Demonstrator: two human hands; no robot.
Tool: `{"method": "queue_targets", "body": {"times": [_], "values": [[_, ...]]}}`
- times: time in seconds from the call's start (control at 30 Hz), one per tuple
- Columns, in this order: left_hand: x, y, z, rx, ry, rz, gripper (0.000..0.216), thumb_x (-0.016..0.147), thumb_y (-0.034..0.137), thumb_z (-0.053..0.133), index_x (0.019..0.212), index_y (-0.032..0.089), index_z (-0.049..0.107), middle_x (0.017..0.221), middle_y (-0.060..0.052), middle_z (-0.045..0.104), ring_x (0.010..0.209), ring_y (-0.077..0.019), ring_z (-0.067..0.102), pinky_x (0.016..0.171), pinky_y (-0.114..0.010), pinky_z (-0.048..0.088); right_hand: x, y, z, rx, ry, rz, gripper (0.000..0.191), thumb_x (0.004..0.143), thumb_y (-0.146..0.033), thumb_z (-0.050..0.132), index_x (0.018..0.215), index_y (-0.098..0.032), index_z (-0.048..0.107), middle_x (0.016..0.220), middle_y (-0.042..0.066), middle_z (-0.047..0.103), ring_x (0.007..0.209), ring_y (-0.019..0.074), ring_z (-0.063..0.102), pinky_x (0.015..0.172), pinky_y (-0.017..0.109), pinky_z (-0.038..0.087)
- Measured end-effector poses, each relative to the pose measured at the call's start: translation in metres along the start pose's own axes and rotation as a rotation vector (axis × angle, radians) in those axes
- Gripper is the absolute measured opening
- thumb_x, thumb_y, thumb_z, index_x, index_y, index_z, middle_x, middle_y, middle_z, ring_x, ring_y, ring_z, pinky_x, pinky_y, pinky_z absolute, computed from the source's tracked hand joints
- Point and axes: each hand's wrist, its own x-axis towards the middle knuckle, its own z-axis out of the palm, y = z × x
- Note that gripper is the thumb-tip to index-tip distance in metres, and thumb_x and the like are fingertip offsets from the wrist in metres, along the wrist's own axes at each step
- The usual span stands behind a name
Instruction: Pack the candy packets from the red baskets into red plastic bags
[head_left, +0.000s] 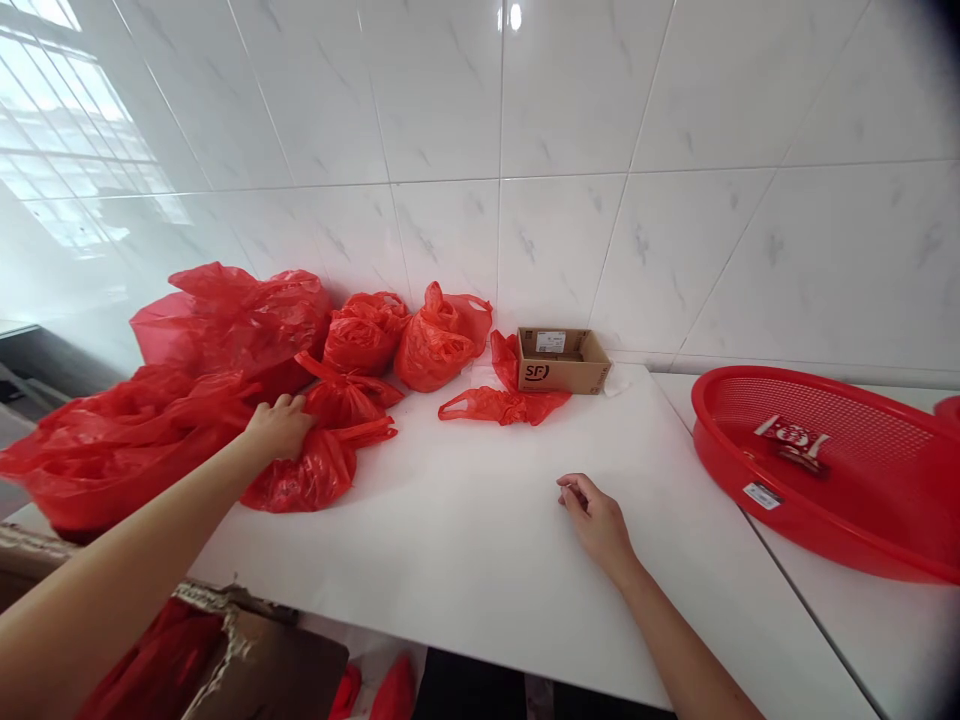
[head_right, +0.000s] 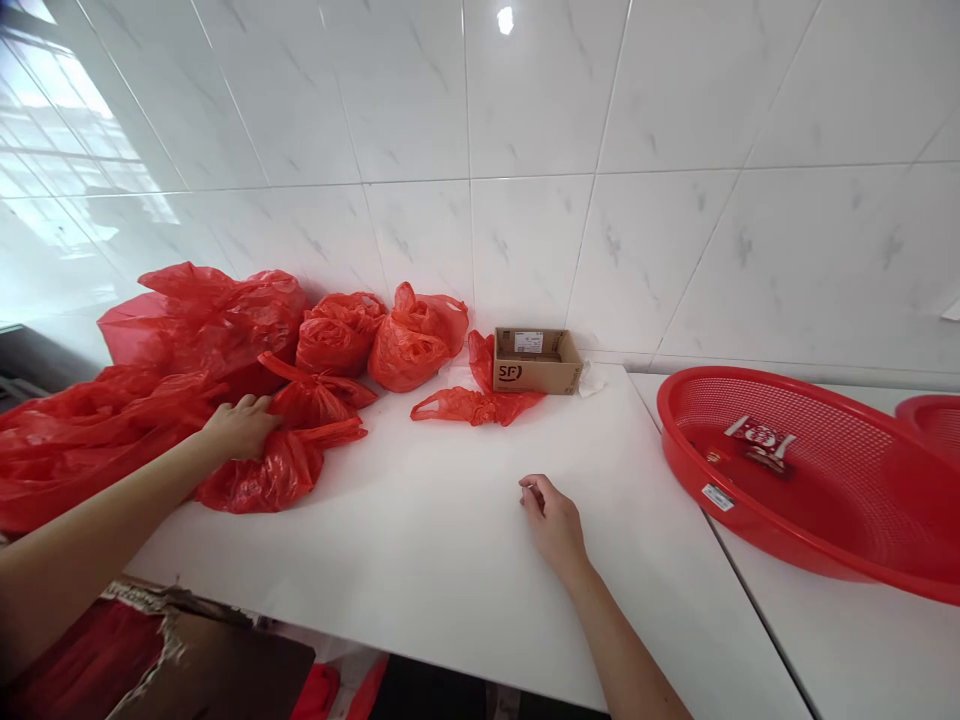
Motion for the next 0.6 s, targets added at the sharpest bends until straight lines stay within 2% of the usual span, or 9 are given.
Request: {"method": "queue_targets", "body": {"times": [0.07, 0.13, 0.23, 0.3, 0.33, 0.37, 0.43, 0.5, 0.6], "values": [[0.0, 0.0, -0.001, -0.005, 0.029, 0.052, 0.032, 0.09, 0.032, 0.06, 0.118, 0.016, 0.059, 0.123, -0.01, 0.059, 0.111, -0.0259, 0.057, 0.091, -0.048, 0.049, 0.0, 0.0, 0.0, -0.002, 0.0, 0.001, 0.025, 0.089, -0.042, 0.043, 0.098, -0.026, 0.06, 0.082, 0.001, 0.068, 0.076, 0.0189, 0.063, 0.066, 0.029, 0.046], [-0.002, 0.003, -0.004, -0.014, 0.087, 0.096, 0.029, 0.091, 0.027, 0.059, 0.117, 0.016, 0.061, 0.13, -0.011, 0.055, 0.12, -0.0289, 0.051, 0.096, -0.051, 0.044, 0.001, 0.001, 0.001, -0.004, -0.004, -0.001, 0.025, 0.089, -0.043, 0.043, 0.098, -0.027, 0.06, 0.082, 0.001, 0.068, 0.075, 0.019, 0.063, 0.065, 0.029, 0.046], [0.0, 0.008, -0.01, -0.032, 0.172, 0.142, 0.031, 0.088, 0.01, 0.054, 0.116, 0.017, 0.065, 0.153, -0.014, 0.03, 0.143, -0.0363, 0.021, 0.109, -0.056, 0.026, 0.002, 0.001, 0.001, -0.009, -0.011, 0.001, 0.026, 0.089, -0.043, 0.042, 0.099, -0.027, 0.06, 0.082, 0.001, 0.068, 0.076, 0.0191, 0.062, 0.064, 0.029, 0.046], [0.007, 0.01, -0.011, -0.047, 0.192, 0.169, 0.034, 0.084, 0.005, 0.055, 0.113, 0.017, 0.068, 0.161, -0.01, 0.014, 0.147, -0.0382, 0.003, 0.113, -0.058, 0.014, 0.001, 0.0, 0.001, -0.012, -0.011, 0.007, 0.026, 0.089, -0.043, 0.042, 0.099, -0.027, 0.06, 0.082, 0.001, 0.068, 0.076, 0.0189, 0.062, 0.064, 0.029, 0.046], [0.012, 0.011, -0.011, -0.054, 0.186, 0.175, 0.033, 0.083, 0.007, 0.058, 0.113, 0.017, 0.067, 0.161, -0.009, 0.014, 0.147, -0.0382, 0.003, 0.114, -0.059, 0.013, 0.001, -0.001, 0.001, -0.01, -0.011, 0.007, 0.025, 0.089, -0.043, 0.042, 0.098, -0.027, 0.06, 0.082, 0.001, 0.068, 0.075, 0.0187, 0.062, 0.064, 0.029, 0.046], [0.017, 0.011, -0.01, -0.061, 0.17, 0.178, 0.03, 0.084, 0.011, 0.061, 0.113, 0.017, 0.067, 0.16, -0.009, 0.021, 0.146, -0.0376, 0.011, 0.113, -0.06, 0.017, 0.0, -0.001, 0.0, -0.008, -0.01, 0.006, 0.025, 0.089, -0.043, 0.042, 0.098, -0.027, 0.06, 0.082, 0.0, 0.067, 0.074, 0.0184, 0.061, 0.065, 0.029, 0.046], [0.026, 0.01, -0.007, -0.074, 0.124, 0.177, 0.029, 0.086, 0.021, 0.064, 0.114, 0.015, 0.064, 0.145, -0.011, 0.044, 0.134, -0.0332, 0.039, 0.106, -0.058, 0.034, 0.0, -0.003, 0.0, -0.002, -0.008, 0.005, 0.025, 0.089, -0.044, 0.043, 0.097, -0.027, 0.06, 0.081, 0.0, 0.067, 0.072, 0.0179, 0.061, 0.065, 0.029, 0.045], [0.031, 0.007, -0.004, -0.089, 0.095, 0.177, 0.028, 0.089, 0.029, 0.062, 0.114, 0.016, 0.062, 0.127, -0.01, 0.059, 0.115, -0.0265, 0.056, 0.097, -0.051, 0.046, 0.0, -0.004, 0.0, 0.0, -0.006, 0.003, 0.025, 0.09, -0.044, 0.043, 0.096, -0.027, 0.06, 0.08, 0.0, 0.067, 0.071, 0.0176, 0.06, 0.065, 0.029, 0.045], [0.032, 0.001, -0.002, -0.121, 0.107, 0.178, 0.027, 0.091, 0.032, 0.059, 0.113, 0.015, 0.062, 0.118, -0.009, 0.063, 0.107, -0.0236, 0.061, 0.092, -0.047, 0.05, 0.0, -0.003, 0.0, 0.015, 0.002, -0.003, 0.024, 0.089, -0.044, 0.045, 0.095, -0.027, 0.061, 0.077, 0.0, 0.067, 0.068, 0.0182, 0.059, 0.063, 0.03, 0.045]]}}
